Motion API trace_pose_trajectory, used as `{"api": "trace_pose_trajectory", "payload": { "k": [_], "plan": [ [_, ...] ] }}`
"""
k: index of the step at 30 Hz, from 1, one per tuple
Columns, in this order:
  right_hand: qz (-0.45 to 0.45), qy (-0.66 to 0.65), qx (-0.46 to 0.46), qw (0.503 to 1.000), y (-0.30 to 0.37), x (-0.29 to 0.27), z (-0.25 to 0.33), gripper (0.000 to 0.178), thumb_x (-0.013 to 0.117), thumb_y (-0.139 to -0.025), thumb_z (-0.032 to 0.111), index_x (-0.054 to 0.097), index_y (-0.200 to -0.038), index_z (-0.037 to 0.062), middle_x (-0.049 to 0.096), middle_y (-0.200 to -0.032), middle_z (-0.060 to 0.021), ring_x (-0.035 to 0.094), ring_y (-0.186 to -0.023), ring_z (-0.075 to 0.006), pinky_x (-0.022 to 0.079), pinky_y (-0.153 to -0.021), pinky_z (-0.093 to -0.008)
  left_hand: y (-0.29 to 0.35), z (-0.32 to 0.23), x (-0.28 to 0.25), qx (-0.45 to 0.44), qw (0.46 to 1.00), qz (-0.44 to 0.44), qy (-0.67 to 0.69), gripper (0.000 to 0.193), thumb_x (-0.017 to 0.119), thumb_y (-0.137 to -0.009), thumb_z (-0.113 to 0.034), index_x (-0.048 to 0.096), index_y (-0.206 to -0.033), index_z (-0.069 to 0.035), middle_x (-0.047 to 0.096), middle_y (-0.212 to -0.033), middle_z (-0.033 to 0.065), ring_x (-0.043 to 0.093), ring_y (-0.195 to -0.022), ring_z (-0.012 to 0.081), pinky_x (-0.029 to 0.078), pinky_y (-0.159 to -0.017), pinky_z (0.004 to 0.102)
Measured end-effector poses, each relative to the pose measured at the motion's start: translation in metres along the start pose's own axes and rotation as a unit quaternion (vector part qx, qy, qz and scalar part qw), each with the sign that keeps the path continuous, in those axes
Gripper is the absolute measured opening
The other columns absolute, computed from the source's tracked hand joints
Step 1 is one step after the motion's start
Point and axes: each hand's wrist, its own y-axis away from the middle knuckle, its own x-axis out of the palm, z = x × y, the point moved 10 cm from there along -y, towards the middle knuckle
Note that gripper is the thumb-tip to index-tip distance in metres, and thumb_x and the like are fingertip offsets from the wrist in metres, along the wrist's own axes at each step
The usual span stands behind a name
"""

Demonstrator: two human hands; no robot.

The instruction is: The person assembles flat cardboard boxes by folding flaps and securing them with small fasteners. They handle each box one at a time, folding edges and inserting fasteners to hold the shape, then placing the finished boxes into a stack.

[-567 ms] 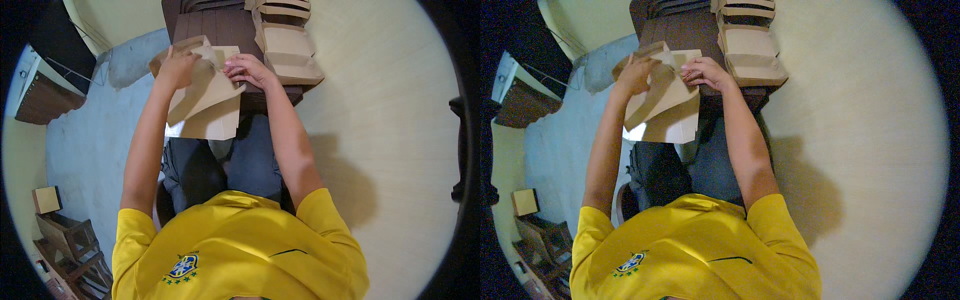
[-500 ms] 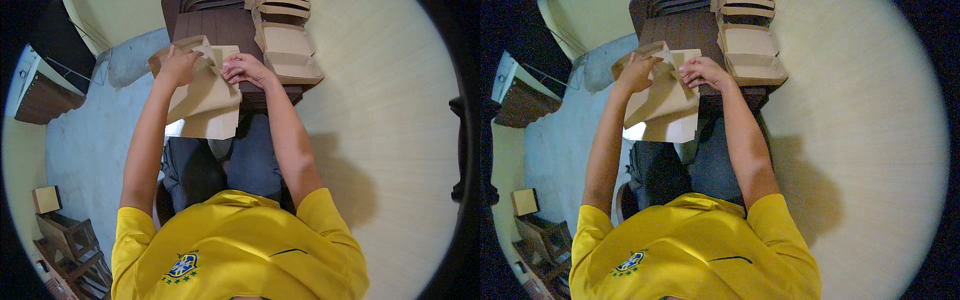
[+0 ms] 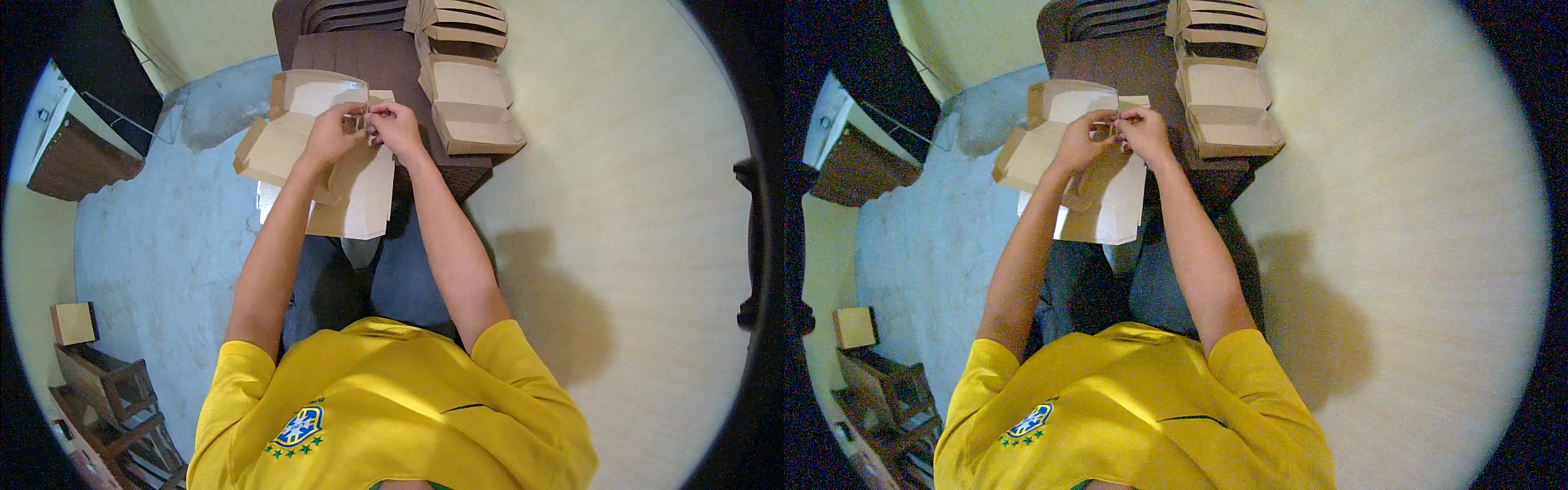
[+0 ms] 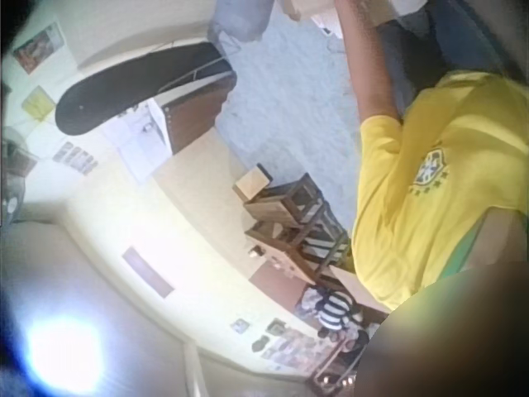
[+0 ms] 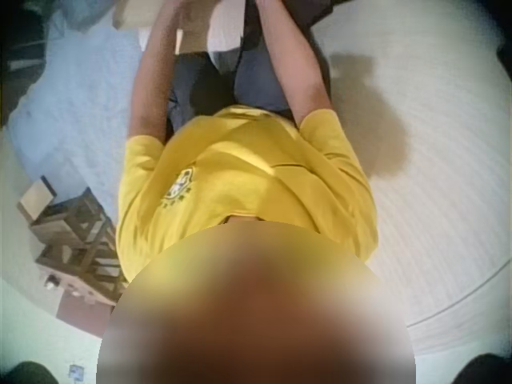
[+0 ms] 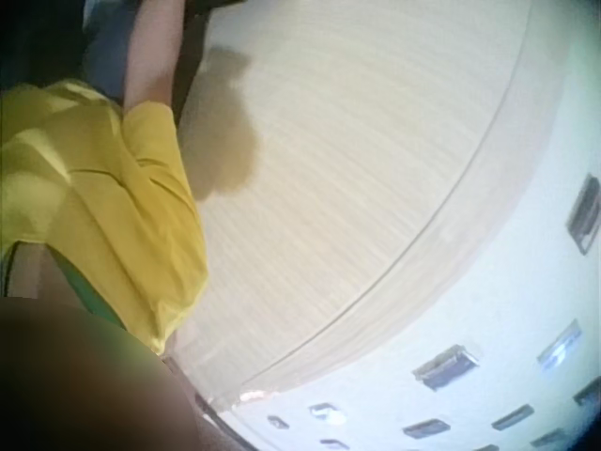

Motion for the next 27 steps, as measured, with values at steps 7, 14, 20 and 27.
{"api": "trace_pose_trajectory", "payload": {
  "k": [7, 14, 20, 27],
  "plan": [
    [-0.062, -0.040, -0.007, 0.997, 0.003, 0.000, -0.004, 0.019, 0.079, -0.100, 0.016, 0.071, -0.107, 0.0001, 0.072, -0.088, -0.0047, 0.068, -0.073, -0.0116, 0.055, -0.058, -0.0264, 0.016, -0.008, 0.000, 0.009, 0.999, -0.034, -0.032, 0.062, 0.087, -0.079, -0.013, 0.070, -0.138, -0.009, 0.072, -0.122, 0.0208, 0.072, -0.113, 0.0374, 0.057, -0.100, 0.0453],
    [-0.102, -0.077, -0.019, 0.992, 0.002, 0.002, -0.012, 0.016, 0.075, -0.103, 0.017, 0.070, -0.107, 0.0016, 0.071, -0.088, -0.0042, 0.067, -0.074, -0.0112, 0.054, -0.060, -0.0261, 0.021, 0.007, 0.000, -0.082, 0.990, -0.111, -0.017, 0.062, 0.085, -0.082, -0.013, 0.065, -0.139, -0.001, 0.076, -0.116, 0.0203, 0.074, -0.105, 0.0361, 0.059, -0.097, 0.0448],
    [-0.151, -0.099, -0.007, 0.984, 0.003, -0.005, -0.013, 0.015, 0.073, -0.104, 0.015, 0.068, -0.106, 0.0006, 0.071, -0.086, -0.0068, 0.067, -0.068, -0.0128, 0.055, -0.056, -0.0278, 0.033, 0.026, 0.009, -0.153, 0.981, -0.092, 0.069, 0.029, 0.087, -0.079, -0.010, 0.079, -0.106, 0.000, 0.080, -0.099, 0.0153, 0.077, -0.089, 0.0324, 0.059, -0.096, 0.0411],
    [-0.191, -0.119, -0.036, 0.974, 0.000, -0.011, 0.001, 0.016, 0.076, -0.101, 0.010, 0.066, -0.104, -0.0020, 0.072, -0.081, -0.0089, 0.070, -0.061, -0.0157, 0.057, -0.054, -0.0295, 0.038, 0.013, -0.001, -0.065, 0.988, -0.138, 0.034, 0.017, 0.085, -0.079, -0.007, 0.078, -0.092, 0.000, 0.080, -0.092, 0.0156, 0.077, -0.088, 0.0274, 0.060, -0.085, 0.0389]
  ]
}}
